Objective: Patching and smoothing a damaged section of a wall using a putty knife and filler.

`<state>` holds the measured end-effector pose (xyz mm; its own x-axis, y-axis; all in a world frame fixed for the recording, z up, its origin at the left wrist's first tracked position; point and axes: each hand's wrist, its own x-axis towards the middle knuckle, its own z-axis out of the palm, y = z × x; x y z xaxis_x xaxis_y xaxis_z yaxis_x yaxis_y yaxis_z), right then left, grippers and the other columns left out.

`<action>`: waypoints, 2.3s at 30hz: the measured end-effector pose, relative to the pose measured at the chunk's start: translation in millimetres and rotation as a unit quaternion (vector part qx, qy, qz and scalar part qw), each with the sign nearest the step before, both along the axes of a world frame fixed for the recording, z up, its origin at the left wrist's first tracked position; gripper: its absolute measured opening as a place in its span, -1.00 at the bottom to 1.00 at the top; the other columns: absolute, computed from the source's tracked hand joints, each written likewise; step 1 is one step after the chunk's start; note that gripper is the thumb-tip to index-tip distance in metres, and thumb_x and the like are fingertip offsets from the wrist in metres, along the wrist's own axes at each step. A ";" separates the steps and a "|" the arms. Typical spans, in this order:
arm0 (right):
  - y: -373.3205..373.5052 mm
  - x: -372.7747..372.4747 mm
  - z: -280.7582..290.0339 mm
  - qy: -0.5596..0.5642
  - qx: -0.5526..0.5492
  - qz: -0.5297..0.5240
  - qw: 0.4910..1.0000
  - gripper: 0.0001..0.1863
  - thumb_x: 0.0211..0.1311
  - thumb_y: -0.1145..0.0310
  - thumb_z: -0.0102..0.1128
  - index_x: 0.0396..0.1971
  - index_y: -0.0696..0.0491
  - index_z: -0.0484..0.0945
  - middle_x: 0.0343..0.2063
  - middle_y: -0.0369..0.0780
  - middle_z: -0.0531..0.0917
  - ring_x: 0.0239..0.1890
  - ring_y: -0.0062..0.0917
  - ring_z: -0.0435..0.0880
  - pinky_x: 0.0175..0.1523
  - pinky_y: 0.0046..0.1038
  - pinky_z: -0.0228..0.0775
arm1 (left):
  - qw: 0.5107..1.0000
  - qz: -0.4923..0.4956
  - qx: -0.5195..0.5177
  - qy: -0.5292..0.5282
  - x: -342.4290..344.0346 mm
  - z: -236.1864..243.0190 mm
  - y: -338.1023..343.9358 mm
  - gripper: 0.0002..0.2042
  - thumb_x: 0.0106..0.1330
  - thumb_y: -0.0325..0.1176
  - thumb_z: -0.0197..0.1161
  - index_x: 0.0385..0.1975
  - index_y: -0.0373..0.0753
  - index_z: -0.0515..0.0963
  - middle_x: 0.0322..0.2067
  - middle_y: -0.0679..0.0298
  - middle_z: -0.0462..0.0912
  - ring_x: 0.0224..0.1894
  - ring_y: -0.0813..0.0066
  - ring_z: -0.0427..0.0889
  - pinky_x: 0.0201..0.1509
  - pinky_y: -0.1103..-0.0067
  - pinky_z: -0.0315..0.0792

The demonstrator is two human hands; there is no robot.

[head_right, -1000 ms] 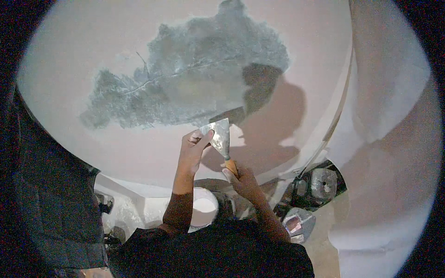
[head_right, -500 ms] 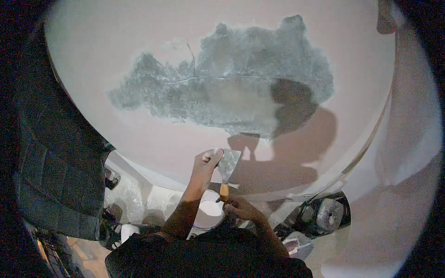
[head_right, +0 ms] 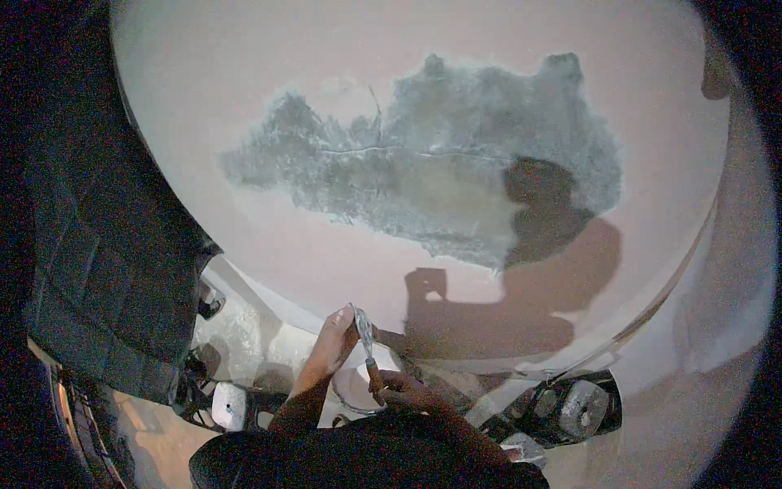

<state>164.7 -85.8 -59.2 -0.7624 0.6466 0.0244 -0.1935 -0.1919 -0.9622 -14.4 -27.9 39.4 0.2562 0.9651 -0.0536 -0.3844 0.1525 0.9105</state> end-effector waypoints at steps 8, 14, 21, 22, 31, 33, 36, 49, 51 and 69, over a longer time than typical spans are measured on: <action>28.9 -16.1 -22.4 0.095 0.020 0.125 0.988 -0.51 0.33 -0.11 -0.04 -0.34 0.09 0.43 -0.53 -0.32 0.46 -0.49 -0.67 0.40 -0.40 -0.58 0.23 | 0.991 -0.081 0.090 -0.050 -5.3 -35.8 -1.1 -0.50 0.49 0.06 -0.32 -0.51 -0.22 0.33 -0.53 0.23 0.44 -0.34 0.32 0.49 -0.06 0.41 0.34; 30.5 -55.5 -7.9 0.072 -0.003 0.215 0.974 -0.62 0.36 0.03 0.02 -0.30 0.08 0.53 -0.46 -0.31 0.54 -0.44 -0.67 0.43 -0.34 -0.59 0.27 | 0.996 -0.010 0.023 0.086 -30.4 -31.6 -19.6 -0.65 0.48 -0.18 -0.22 -0.34 -0.29 0.44 -0.36 0.17 0.53 -0.25 0.36 0.51 0.00 0.48 0.35; 71.6 -72.7 10.7 -0.115 0.329 -0.138 0.927 -0.67 0.33 0.17 0.08 -0.22 0.19 0.46 -0.51 -0.23 0.60 -0.43 -0.57 0.56 -0.29 -0.47 0.41 | 0.997 0.016 0.036 0.069 -66.5 -2.7 -14.8 -0.67 0.48 -0.22 -0.08 0.05 -0.31 0.43 -0.12 0.23 0.58 -0.11 0.52 0.54 0.01 0.56 0.42; 78.1 -72.1 24.9 -0.104 0.241 -0.179 0.948 -0.66 0.30 0.26 0.11 -0.09 0.19 0.38 -0.51 -0.25 0.59 -0.46 -0.60 0.56 -0.33 -0.48 0.43 | 0.991 -0.005 0.062 0.116 -73.8 0.8 -7.4 -0.68 0.47 -0.25 -0.06 0.06 -0.31 0.42 -0.11 0.24 0.58 -0.12 0.52 0.55 0.00 0.57 0.43; 121.7 -55.4 208.9 -0.379 0.337 -0.528 0.682 -0.38 0.30 0.38 -0.03 0.33 0.08 0.02 -0.57 0.11 0.55 -0.53 -0.02 0.57 -0.41 -0.11 0.38 | 0.964 -0.144 0.183 0.130 -121.0 15.9 39.7 -0.84 0.39 -0.44 0.07 -0.15 -0.34 0.52 -0.18 0.21 0.64 -0.19 0.53 0.56 -0.08 0.59 0.45; 147.8 -54.5 214.4 -0.371 0.354 -0.560 0.651 -0.41 0.30 0.38 -0.04 0.32 0.03 0.08 -0.54 0.13 0.55 -0.50 0.00 0.58 -0.37 -0.09 0.38 | 0.956 -0.172 0.193 0.136 -135.5 8.4 50.8 -0.85 0.38 -0.46 0.07 -0.16 -0.35 0.52 -0.20 0.19 0.64 -0.20 0.52 0.58 -0.09 0.58 0.46; 160.6 -52.5 220.4 -0.387 0.408 -0.610 0.559 -0.43 0.29 0.42 -0.05 0.32 -0.06 0.15 -0.54 0.15 0.52 -0.52 0.00 0.54 -0.39 -0.16 0.35 | 0.948 -0.194 0.216 0.128 -160.6 4.3 63.8 -0.87 0.36 -0.50 0.08 -0.19 -0.38 0.51 -0.25 0.16 0.64 -0.23 0.49 0.60 -0.11 0.56 0.47; 167.0 -96.7 241.8 -0.460 0.339 -0.644 0.509 -0.49 0.30 0.36 -0.17 0.26 0.07 0.23 -0.50 0.20 0.53 -0.38 0.10 0.55 -0.20 -0.05 0.34 | 0.982 -0.140 0.101 0.076 -246.4 -49.4 131.4 -0.96 0.31 -0.54 0.13 -0.30 -0.33 0.50 -0.40 0.21 0.61 -0.34 0.50 0.61 -0.24 0.55 0.50; 166.6 -100.8 247.1 -0.454 0.327 -0.651 0.513 -0.52 0.31 0.34 -0.12 0.24 0.04 0.27 -0.47 0.21 0.51 -0.34 0.12 0.52 -0.20 -0.10 0.34 | 0.982 -0.156 0.088 0.063 -251.2 -50.0 135.5 -0.96 0.30 -0.53 0.13 -0.31 -0.33 0.50 -0.39 0.22 0.61 -0.34 0.50 0.60 -0.23 0.54 0.49; 164.7 -73.9 257.1 -0.505 0.392 -0.603 0.477 -0.48 0.31 0.30 -0.12 0.27 0.08 0.22 -0.50 0.18 0.54 -0.38 0.09 0.56 -0.22 -0.09 0.37 | 0.990 -0.114 0.067 0.055 -227.9 -53.9 150.1 -0.92 0.31 -0.45 0.16 -0.26 -0.27 0.48 -0.39 0.28 0.58 -0.35 0.48 0.58 -0.27 0.54 0.48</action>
<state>90.8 78.9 197.9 0.2736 0.7239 0.6334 0.9298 -0.0306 -0.3667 -242.2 122.2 -14.5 0.4687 0.8828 0.0324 -0.2519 0.0984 0.9627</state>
